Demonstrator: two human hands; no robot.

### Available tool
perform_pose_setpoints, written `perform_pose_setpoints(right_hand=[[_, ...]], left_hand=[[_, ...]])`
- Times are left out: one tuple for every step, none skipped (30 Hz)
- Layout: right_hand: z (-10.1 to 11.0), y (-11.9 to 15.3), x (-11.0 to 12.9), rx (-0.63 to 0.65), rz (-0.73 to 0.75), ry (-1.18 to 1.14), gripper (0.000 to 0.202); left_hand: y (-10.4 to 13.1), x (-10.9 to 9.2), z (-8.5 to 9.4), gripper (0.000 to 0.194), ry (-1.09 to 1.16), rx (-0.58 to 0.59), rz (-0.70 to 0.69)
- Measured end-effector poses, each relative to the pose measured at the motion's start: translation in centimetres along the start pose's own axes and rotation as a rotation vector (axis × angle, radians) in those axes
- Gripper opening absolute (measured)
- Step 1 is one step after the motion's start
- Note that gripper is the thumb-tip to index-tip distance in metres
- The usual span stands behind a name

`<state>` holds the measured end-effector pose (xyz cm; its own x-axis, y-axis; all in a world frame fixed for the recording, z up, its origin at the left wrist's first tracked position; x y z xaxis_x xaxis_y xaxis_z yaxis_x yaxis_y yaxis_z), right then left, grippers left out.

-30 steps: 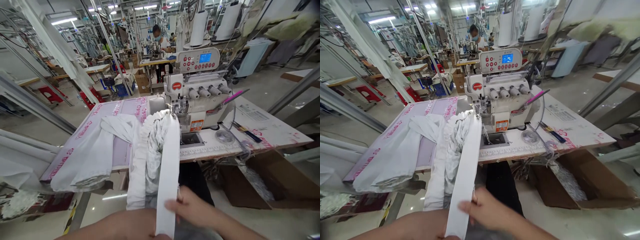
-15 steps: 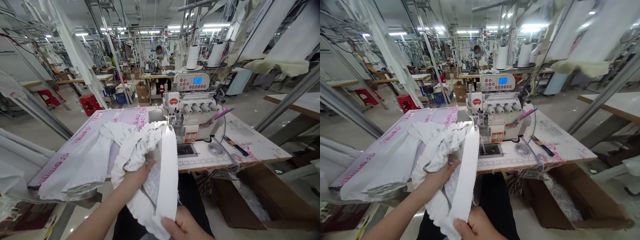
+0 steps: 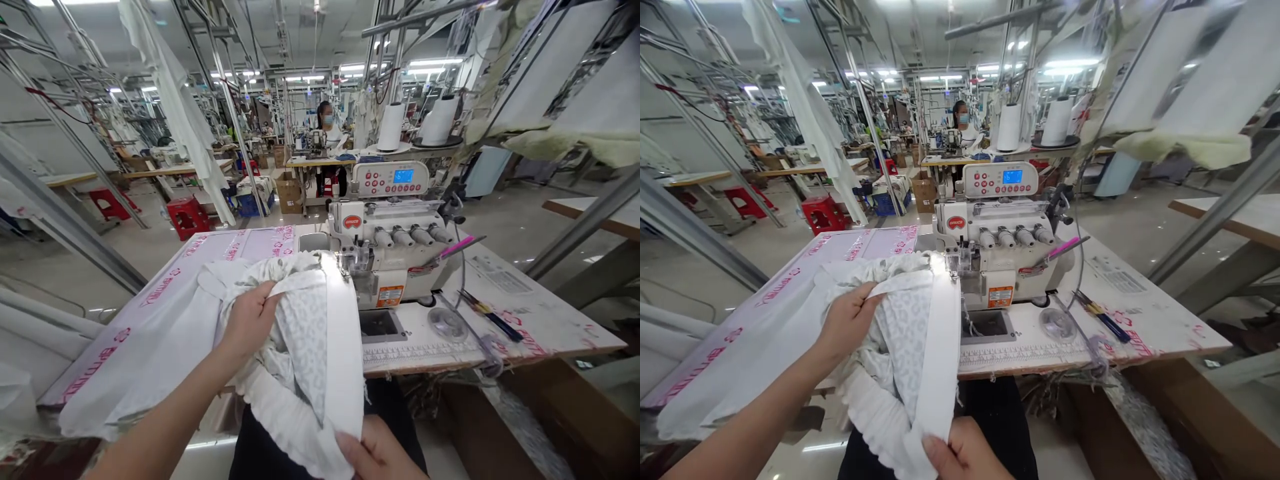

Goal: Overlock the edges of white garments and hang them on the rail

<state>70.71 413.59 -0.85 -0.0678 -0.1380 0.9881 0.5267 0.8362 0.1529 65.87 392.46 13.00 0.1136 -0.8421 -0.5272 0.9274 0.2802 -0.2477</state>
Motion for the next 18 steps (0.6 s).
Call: perform_pose_setpoints(right_hand=[[0.3, -0.6, 0.4, 0.030, 0.011, -0.014, 0.049], [0.6, -1.1, 0.9, 0.044, 0.034, -0.020, 0.049], [0.9, -1.6, 1.4, 0.047, 0.068, -0.016, 0.048], [1.3, -2.0, 2.0, 0.039, 0.107, -0.004, 0.047], [1.6, -2.4, 2.6, 0.029, 0.145, 0.013, 0.047], [1.9, -2.7, 3.1, 0.020, 0.173, 0.029, 0.046], [2.2, -3.1, 3.4, 0.012, 0.184, 0.035, 0.046], [2.5, -3.4, 3.6, 0.003, 0.181, 0.034, 0.045], [2.8, -3.7, 3.7, -0.004, 0.173, 0.031, 0.044], [3.2, -4.0, 3.8, -0.012, 0.163, 0.029, 0.044], [3.5, -4.4, 4.0, -0.019, 0.156, 0.028, 0.044], [3.8, -4.7, 4.1, -0.028, 0.156, 0.027, 0.044], [4.1, -5.1, 4.3, -0.038, 0.163, 0.023, 0.044], [4.4, -5.5, 4.5, -0.046, 0.171, 0.012, 0.045], [4.7, -5.9, 4.7, -0.049, 0.176, -0.007, 0.046], [5.0, -6.3, 4.8, -0.044, 0.173, -0.038, 0.047], [5.2, -6.6, 4.9, -0.037, 0.160, -0.082, 0.047], [5.4, -7.0, 5.0, -0.031, 0.138, -0.135, 0.047]], left_hand=[[-0.4, 0.0, 0.0, 0.020, 0.007, -0.013, -0.002], [-0.9, 0.0, 0.1, 0.020, 0.012, -0.027, -0.009], [-1.3, -0.1, 0.1, 0.020, 0.009, -0.045, -0.021], [-1.8, -0.1, 0.2, 0.019, 0.002, -0.064, -0.033], [-2.3, -0.1, 0.3, 0.019, -0.010, -0.085, -0.042], [-2.8, 0.0, 0.3, 0.018, -0.025, -0.104, -0.047], [-3.4, 0.1, 0.3, 0.017, -0.041, -0.118, -0.053], [-4.1, 0.2, 0.4, 0.017, -0.057, -0.130, -0.061], [-4.9, 0.4, 0.4, 0.018, -0.075, -0.142, -0.070], [-5.7, 0.4, 0.5, 0.019, -0.096, -0.153, -0.079], [-6.4, 0.4, 0.6, 0.020, -0.117, -0.161, -0.083], [-6.9, 0.3, 0.8, 0.021, -0.134, -0.171, -0.082], [-7.1, 0.0, 1.0, 0.021, -0.148, -0.188, -0.084], [-6.9, -0.6, 1.2, 0.021, -0.160, -0.209, -0.098], [-6.1, -1.4, 1.3, 0.022, -0.171, -0.222, -0.128], [-4.9, -2.5, 1.0, 0.028, -0.185, -0.207, -0.177], [-3.2, -3.8, 0.3, 0.041, -0.204, -0.155, -0.243], [-1.3, -5.0, -0.7, 0.056, -0.226, -0.070, -0.305]])
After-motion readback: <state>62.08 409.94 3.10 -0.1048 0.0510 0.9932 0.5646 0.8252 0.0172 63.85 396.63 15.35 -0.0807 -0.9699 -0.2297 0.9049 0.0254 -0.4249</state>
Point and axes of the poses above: each hand's wrist, its own y-axis away from the middle knuckle, its own z-axis out of the back of the hand, x = y × z, the point moved 5 cm from there along -y, towards the middle knuckle, and after that the axes turned 5 degrees about x, right-handed, at the moved point
